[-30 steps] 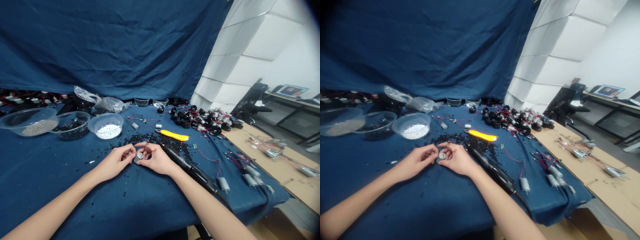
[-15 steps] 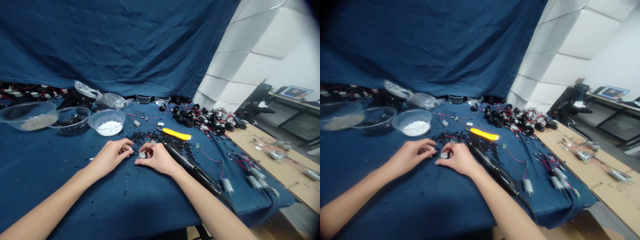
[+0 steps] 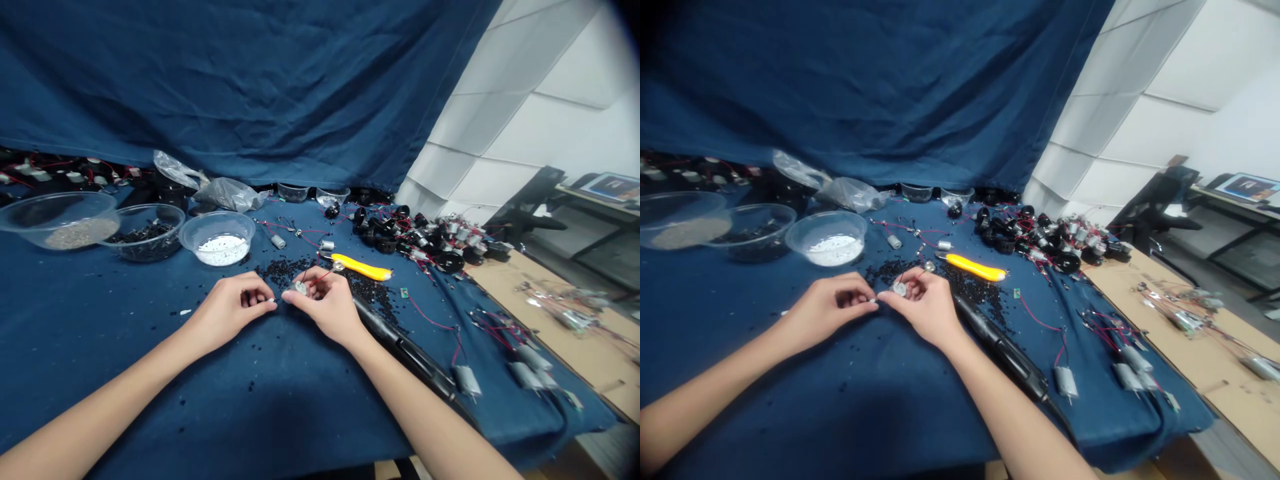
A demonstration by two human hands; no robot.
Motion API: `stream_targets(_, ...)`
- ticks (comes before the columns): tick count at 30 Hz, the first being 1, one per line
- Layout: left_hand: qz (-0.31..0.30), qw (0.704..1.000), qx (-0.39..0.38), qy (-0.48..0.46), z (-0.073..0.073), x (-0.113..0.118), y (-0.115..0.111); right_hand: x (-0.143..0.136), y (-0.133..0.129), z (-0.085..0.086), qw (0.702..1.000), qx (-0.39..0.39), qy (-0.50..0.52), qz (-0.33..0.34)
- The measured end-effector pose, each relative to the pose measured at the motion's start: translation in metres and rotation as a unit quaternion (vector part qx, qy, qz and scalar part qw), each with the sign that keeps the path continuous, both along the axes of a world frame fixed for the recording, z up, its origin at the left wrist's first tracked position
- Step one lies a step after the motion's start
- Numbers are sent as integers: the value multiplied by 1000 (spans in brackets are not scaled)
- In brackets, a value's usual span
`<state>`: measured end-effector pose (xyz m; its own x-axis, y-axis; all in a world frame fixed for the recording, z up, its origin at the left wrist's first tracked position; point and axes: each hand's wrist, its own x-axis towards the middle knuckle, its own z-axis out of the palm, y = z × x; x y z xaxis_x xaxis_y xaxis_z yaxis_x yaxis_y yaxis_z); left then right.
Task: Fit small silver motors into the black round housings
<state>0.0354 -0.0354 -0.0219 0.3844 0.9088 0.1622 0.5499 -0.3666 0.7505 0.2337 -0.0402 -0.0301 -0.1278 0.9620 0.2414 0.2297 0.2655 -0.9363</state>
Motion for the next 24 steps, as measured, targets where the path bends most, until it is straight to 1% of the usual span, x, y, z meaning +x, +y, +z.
stream_targets(3,-3,1000,-21,-3,-1,3,-1,-2,0,1,1000,-9,29,5)
stream_targets(7,-7,999,-43,0,-1,5,-4,-4,-1,0,999,-26,34,20)
stream_targets(16,-20,998,-51,24,2,8,-9,-3,-2,-3,999,-18,-6,45)
stream_targets(20,-25,998,-52,26,-1,10,-10,-1,-4,-3,998,-10,-30,63)
stream_targets(24,-35,998,-44,28,-5,12,-7,1,-3,-3,994,-3,-67,81)
